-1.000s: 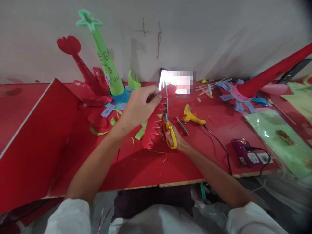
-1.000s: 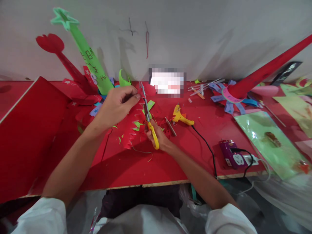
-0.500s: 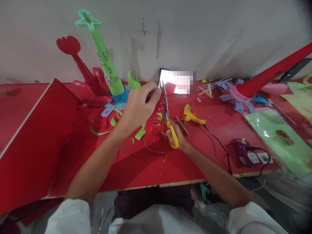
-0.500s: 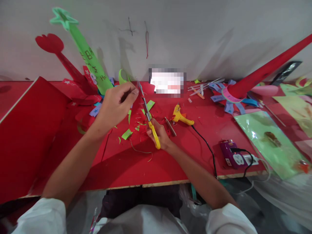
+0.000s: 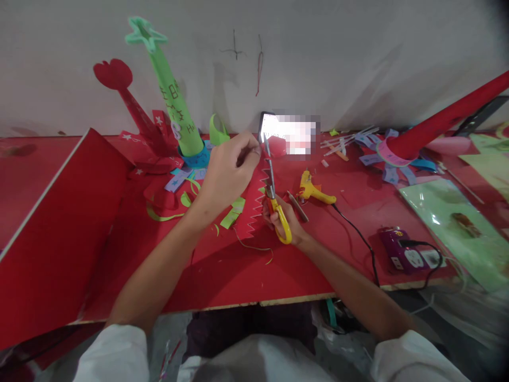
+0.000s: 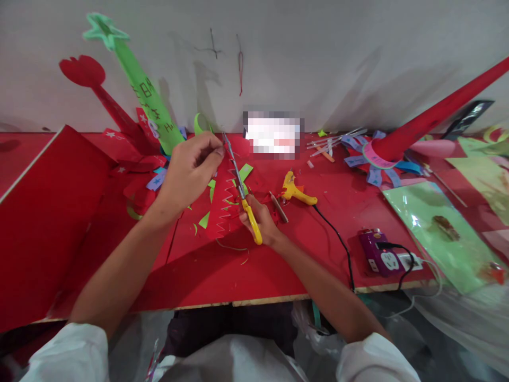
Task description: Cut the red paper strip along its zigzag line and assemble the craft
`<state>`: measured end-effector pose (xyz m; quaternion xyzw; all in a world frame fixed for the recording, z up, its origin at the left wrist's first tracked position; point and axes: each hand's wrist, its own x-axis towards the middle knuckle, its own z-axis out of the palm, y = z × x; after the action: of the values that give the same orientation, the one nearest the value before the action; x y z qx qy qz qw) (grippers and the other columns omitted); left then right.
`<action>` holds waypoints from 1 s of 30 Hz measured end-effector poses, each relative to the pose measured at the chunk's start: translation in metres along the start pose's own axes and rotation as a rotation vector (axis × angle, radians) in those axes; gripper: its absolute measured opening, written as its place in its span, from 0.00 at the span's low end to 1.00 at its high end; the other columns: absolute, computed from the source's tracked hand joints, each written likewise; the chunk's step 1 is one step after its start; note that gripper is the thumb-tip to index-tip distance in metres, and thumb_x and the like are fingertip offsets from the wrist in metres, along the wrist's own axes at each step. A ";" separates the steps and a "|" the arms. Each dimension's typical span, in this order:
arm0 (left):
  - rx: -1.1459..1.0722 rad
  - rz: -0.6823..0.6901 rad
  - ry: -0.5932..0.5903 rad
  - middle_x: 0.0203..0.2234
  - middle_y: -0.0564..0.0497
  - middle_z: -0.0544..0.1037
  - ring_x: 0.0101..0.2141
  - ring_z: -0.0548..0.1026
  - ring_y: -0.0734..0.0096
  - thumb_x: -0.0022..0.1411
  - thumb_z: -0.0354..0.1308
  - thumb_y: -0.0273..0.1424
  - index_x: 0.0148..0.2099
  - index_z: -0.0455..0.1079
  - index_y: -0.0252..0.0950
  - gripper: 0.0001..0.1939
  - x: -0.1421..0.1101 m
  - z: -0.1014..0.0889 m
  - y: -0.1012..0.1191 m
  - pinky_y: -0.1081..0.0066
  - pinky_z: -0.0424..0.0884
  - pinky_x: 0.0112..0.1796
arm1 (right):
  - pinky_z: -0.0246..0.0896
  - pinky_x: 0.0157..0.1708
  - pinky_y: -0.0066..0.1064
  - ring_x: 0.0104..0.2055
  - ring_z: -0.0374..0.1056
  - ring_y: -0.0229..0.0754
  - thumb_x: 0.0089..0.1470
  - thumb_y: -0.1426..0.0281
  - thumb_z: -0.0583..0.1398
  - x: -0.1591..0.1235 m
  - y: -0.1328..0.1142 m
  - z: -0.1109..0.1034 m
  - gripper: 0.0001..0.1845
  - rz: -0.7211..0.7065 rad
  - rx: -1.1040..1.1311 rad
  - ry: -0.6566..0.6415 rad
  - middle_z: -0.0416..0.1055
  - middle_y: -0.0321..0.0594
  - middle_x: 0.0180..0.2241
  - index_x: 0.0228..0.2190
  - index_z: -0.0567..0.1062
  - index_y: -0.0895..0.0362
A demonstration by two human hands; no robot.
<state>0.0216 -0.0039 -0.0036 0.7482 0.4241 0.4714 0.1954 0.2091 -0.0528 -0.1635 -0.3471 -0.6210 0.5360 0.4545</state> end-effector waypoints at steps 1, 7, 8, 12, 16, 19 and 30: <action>0.006 0.005 0.003 0.24 0.56 0.68 0.26 0.65 0.72 0.70 0.55 0.22 0.34 0.64 0.39 0.11 0.000 0.000 0.000 0.67 0.61 0.31 | 0.52 0.21 0.28 0.26 0.55 0.35 0.58 0.31 0.61 0.000 -0.001 0.000 0.36 -0.013 0.005 0.016 0.62 0.33 0.31 0.36 0.66 0.52; 0.045 0.047 -0.027 0.25 0.56 0.65 0.28 0.64 0.71 0.72 0.56 0.24 0.33 0.59 0.40 0.14 0.000 0.002 0.001 0.66 0.61 0.33 | 0.52 0.20 0.27 0.25 0.53 0.33 0.56 0.31 0.62 0.001 0.000 0.001 0.36 -0.028 0.063 0.038 0.61 0.31 0.31 0.35 0.66 0.52; 0.053 0.043 -0.034 0.25 0.56 0.65 0.28 0.63 0.71 0.71 0.56 0.23 0.33 0.59 0.40 0.14 0.000 0.001 0.001 0.65 0.60 0.33 | 0.52 0.20 0.27 0.25 0.53 0.33 0.56 0.32 0.63 0.001 0.000 0.002 0.36 -0.031 0.073 0.039 0.61 0.31 0.31 0.36 0.67 0.52; 0.071 0.017 -0.052 0.25 0.55 0.68 0.27 0.64 0.71 0.70 0.55 0.22 0.33 0.61 0.39 0.12 0.001 -0.001 0.001 0.65 0.60 0.31 | 0.52 0.19 0.26 0.25 0.52 0.33 0.57 0.33 0.64 0.001 0.000 0.001 0.34 -0.037 0.101 0.043 0.61 0.30 0.31 0.36 0.67 0.52; 0.078 -0.009 -0.055 0.25 0.55 0.71 0.28 0.66 0.70 0.70 0.55 0.23 0.33 0.63 0.39 0.11 0.001 -0.001 0.002 0.65 0.60 0.32 | 0.53 0.19 0.26 0.25 0.53 0.33 0.58 0.35 0.64 0.001 0.003 0.001 0.33 -0.035 0.119 0.035 0.62 0.31 0.32 0.37 0.68 0.52; 0.075 -0.012 -0.050 0.25 0.55 0.70 0.28 0.66 0.70 0.70 0.55 0.23 0.33 0.63 0.39 0.12 0.001 -0.001 0.004 0.66 0.61 0.32 | 0.53 0.19 0.25 0.25 0.52 0.32 0.58 0.35 0.64 0.001 0.004 0.001 0.33 -0.034 0.122 0.049 0.62 0.31 0.32 0.37 0.69 0.52; 0.031 -0.007 -0.033 0.25 0.55 0.70 0.28 0.66 0.69 0.70 0.56 0.22 0.33 0.64 0.40 0.12 0.000 0.000 0.002 0.65 0.60 0.32 | 0.51 0.19 0.26 0.24 0.52 0.32 0.56 0.33 0.64 0.002 -0.005 0.002 0.35 -0.027 0.107 0.035 0.61 0.30 0.29 0.36 0.67 0.52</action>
<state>0.0229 -0.0048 -0.0020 0.7574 0.4305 0.4518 0.1922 0.2066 -0.0525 -0.1578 -0.3231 -0.5878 0.5561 0.4907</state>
